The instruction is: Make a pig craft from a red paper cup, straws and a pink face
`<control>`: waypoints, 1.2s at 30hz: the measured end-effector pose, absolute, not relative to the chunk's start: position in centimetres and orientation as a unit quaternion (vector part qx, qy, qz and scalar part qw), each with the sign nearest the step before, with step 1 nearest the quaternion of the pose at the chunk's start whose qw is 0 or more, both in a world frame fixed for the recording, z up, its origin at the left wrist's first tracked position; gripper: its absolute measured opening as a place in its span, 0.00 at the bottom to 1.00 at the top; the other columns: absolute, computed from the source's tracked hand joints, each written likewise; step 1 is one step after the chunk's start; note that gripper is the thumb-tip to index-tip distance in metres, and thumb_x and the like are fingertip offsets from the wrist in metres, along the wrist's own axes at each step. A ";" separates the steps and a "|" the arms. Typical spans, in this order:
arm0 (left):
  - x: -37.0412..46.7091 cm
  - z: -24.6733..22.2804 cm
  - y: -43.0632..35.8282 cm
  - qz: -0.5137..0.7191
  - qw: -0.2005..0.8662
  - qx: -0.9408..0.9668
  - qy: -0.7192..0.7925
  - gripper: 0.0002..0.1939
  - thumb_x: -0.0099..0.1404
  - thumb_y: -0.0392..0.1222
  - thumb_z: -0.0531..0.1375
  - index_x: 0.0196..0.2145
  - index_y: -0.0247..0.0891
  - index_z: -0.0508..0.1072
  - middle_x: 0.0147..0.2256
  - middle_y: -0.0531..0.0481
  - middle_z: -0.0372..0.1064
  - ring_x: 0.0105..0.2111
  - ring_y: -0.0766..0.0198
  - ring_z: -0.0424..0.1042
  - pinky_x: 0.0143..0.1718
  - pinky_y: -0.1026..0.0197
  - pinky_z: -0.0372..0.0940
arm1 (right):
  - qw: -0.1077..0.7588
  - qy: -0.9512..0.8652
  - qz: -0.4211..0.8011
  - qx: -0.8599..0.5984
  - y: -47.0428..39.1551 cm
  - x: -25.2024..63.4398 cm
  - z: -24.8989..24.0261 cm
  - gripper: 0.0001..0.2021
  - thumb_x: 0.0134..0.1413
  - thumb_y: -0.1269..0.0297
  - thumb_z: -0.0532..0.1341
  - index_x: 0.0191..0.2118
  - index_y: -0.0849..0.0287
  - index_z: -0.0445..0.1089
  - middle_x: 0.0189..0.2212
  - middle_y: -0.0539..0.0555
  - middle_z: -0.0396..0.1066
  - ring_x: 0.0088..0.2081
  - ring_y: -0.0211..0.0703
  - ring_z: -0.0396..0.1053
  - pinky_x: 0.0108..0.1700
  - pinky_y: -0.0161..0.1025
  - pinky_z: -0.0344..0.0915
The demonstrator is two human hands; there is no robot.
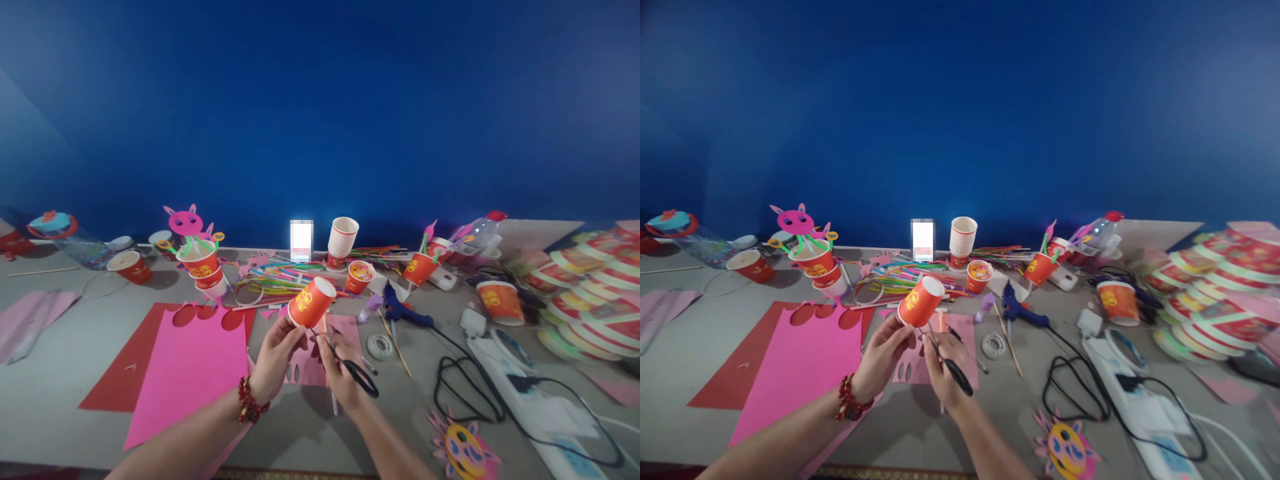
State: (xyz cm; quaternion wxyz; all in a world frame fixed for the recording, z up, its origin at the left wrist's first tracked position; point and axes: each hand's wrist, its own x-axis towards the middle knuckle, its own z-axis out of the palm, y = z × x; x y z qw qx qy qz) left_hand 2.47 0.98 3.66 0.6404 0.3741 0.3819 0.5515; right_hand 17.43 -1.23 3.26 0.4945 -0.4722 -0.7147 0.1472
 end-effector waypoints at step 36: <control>2.8 3.5 0.6 0.545 0.686 0.325 0.356 0.10 0.54 0.41 0.71 0.33 0.34 0.78 0.30 0.49 0.77 0.32 0.63 0.73 0.40 0.60 0.68 | 0.555 -0.573 0.382 -0.467 -0.7 16.4 1.8 0.23 0.69 0.50 0.52 0.26 0.55 0.71 0.16 0.49 0.71 0.17 0.41 0.69 0.19 0.35 0.67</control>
